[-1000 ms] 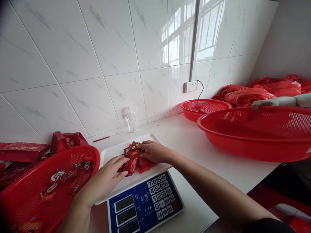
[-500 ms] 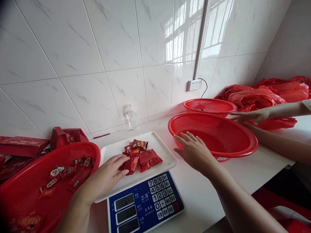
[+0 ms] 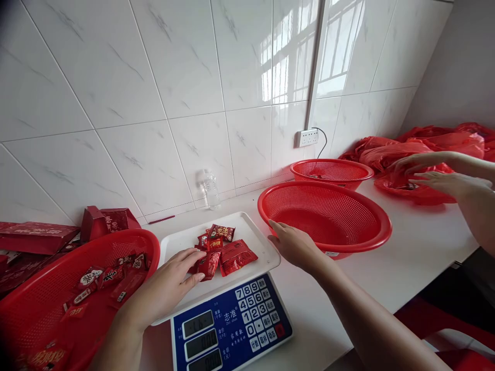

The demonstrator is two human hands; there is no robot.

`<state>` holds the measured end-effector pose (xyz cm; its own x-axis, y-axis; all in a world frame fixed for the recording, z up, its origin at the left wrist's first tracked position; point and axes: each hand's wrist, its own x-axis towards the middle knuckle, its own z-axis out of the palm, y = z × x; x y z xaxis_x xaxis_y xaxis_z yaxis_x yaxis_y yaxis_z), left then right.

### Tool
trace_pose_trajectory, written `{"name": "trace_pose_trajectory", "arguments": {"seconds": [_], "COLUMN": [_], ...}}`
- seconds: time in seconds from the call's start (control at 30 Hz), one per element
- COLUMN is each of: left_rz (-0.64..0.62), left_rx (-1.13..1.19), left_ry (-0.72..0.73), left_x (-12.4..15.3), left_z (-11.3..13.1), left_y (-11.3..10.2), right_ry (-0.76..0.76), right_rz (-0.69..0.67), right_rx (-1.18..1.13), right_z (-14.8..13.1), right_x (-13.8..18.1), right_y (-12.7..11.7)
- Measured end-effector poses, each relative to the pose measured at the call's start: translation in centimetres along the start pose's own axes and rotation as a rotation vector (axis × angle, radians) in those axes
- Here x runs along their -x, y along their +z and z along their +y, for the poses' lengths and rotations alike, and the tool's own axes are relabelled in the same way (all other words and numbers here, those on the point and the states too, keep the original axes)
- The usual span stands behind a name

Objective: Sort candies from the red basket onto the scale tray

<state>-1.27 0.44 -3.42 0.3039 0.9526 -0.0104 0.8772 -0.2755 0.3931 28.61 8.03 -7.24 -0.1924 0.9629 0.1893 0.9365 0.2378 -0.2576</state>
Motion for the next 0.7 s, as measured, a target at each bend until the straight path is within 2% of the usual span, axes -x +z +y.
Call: {"name": "trace_pose_trajectory", "arguments": {"seconds": [0.17,0.37,0.53,0.7], "left_rz": [0.021,0.056,0.082,0.070], "left_rx": [-0.009,-0.008,0.010,0.019], "left_ry": [-0.009,-0.001,0.034,0.027], "left_x": [0.1,0.3,0.5,0.5], "left_z": [0.2,0.1,-0.2,-0.1], "left_y": [-0.1,-0.4,-0.5,-0.6], "right_ry": [-0.143,-0.412,-0.425,-0.390], "right_rz": [0.000,-0.114,-0.095,0.011], "right_rx": [-0.071,-0.213,-0.259,-0.286], "right_z": [-2.7,-7.5,-8.8,-8.5], "right_x": [-1.1,-4.1,-6.1,-6.0], "right_y": [-0.2,0.8,2.2,1.8]}}
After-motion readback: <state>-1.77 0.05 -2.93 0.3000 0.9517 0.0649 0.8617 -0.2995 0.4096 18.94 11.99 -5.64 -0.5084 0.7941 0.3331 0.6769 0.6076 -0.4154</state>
